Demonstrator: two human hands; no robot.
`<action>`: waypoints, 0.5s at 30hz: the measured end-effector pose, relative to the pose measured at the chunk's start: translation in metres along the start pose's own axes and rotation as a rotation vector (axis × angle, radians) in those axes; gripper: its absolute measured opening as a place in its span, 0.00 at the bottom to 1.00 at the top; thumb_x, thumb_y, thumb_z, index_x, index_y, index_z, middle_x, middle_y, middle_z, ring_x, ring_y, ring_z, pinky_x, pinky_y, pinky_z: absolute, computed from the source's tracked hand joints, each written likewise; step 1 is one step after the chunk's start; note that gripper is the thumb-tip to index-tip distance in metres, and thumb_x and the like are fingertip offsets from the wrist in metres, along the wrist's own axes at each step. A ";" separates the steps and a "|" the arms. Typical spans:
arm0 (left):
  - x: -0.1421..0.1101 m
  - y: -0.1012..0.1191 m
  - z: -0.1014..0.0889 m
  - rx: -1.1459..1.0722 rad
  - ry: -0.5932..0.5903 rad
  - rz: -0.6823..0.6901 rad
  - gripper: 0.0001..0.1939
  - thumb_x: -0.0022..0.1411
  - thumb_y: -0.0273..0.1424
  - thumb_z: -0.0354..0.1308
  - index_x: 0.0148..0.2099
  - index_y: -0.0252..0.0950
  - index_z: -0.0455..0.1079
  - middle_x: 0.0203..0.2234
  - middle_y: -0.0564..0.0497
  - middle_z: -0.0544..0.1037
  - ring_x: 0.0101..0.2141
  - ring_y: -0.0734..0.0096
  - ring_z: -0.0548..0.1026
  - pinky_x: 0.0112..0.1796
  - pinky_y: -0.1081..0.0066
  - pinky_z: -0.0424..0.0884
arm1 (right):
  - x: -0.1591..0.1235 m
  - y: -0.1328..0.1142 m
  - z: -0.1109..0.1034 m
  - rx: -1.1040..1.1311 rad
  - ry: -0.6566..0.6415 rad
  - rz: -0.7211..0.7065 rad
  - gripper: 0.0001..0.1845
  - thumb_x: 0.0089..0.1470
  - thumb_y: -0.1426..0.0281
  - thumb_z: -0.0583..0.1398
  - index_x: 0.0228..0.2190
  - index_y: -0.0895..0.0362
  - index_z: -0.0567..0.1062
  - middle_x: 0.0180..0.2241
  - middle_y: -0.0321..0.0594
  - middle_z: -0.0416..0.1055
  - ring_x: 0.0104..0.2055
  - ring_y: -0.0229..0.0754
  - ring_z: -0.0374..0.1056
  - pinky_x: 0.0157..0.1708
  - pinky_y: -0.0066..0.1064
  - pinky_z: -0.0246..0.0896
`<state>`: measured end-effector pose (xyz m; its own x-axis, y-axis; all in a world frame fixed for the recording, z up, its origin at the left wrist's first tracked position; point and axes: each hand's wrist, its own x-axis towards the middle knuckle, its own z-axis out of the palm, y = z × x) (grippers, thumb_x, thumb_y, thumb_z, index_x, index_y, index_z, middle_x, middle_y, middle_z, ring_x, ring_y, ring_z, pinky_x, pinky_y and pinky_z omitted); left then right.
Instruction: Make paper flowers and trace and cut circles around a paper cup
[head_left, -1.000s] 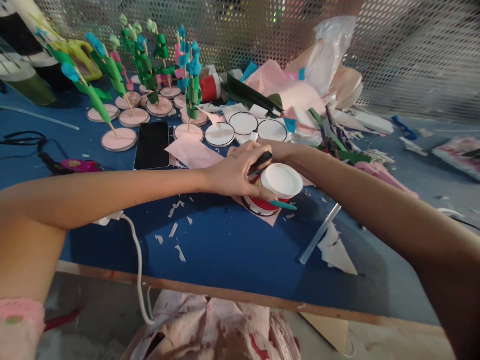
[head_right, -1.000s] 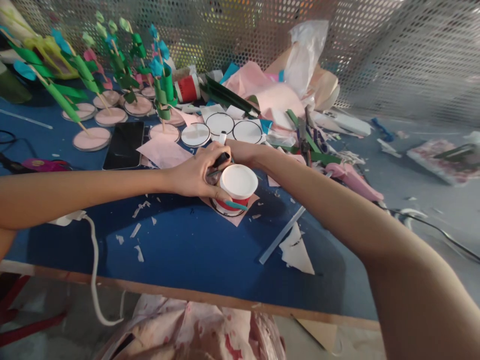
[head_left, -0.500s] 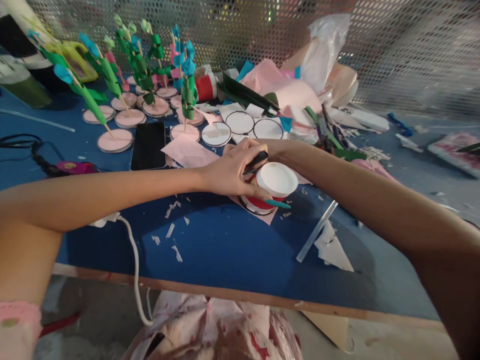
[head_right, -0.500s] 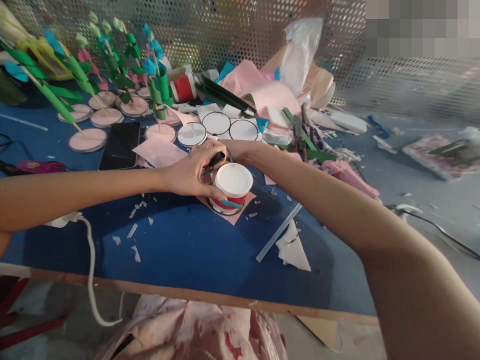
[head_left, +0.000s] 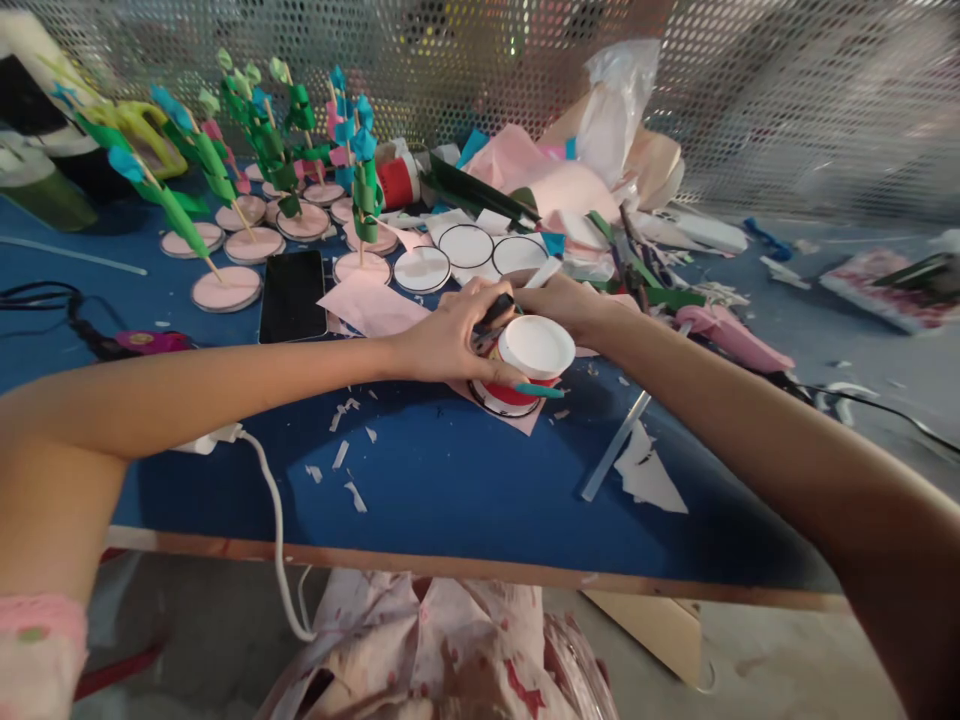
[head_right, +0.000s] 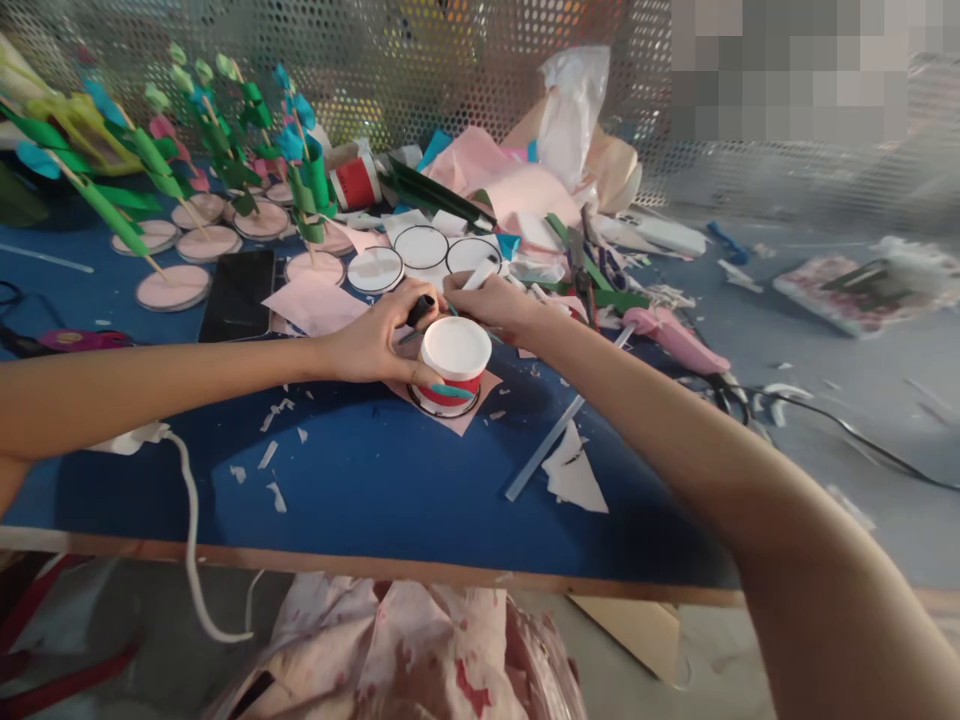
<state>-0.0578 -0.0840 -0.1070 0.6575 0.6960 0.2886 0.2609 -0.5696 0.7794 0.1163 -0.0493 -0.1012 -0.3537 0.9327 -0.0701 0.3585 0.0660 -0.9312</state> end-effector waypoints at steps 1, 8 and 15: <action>0.000 0.000 0.000 -0.061 0.007 0.004 0.33 0.35 0.52 0.68 0.32 0.39 0.53 0.31 0.53 0.60 0.39 0.62 0.64 0.43 0.62 0.62 | -0.007 -0.001 -0.003 0.016 0.058 -0.004 0.20 0.47 0.66 0.63 0.15 0.55 0.59 0.11 0.28 0.55 0.12 0.29 0.49 0.12 0.23 0.42; 0.013 0.000 -0.023 -0.206 0.398 0.028 0.33 0.40 0.54 0.66 0.30 0.40 0.49 0.29 0.54 0.51 0.35 0.69 0.61 0.38 0.64 0.61 | -0.065 -0.007 -0.022 -0.435 0.280 -0.281 0.12 0.51 0.60 0.60 0.24 0.55 0.69 0.25 0.41 0.70 0.27 0.42 0.65 0.27 0.33 0.58; 0.015 -0.020 -0.034 -0.174 0.608 0.077 0.33 0.43 0.58 0.62 0.28 0.39 0.47 0.25 0.56 0.51 0.29 0.74 0.59 0.36 0.64 0.62 | -0.094 0.007 -0.001 -0.719 0.262 -0.161 0.25 0.41 0.50 0.65 0.28 0.52 0.60 0.28 0.40 0.66 0.30 0.47 0.64 0.29 0.35 0.57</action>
<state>-0.0768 -0.0472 -0.0997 0.1382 0.8087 0.5717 0.0762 -0.5842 0.8080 0.1526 -0.1358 -0.1005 -0.2652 0.9396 0.2165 0.8233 0.3375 -0.4564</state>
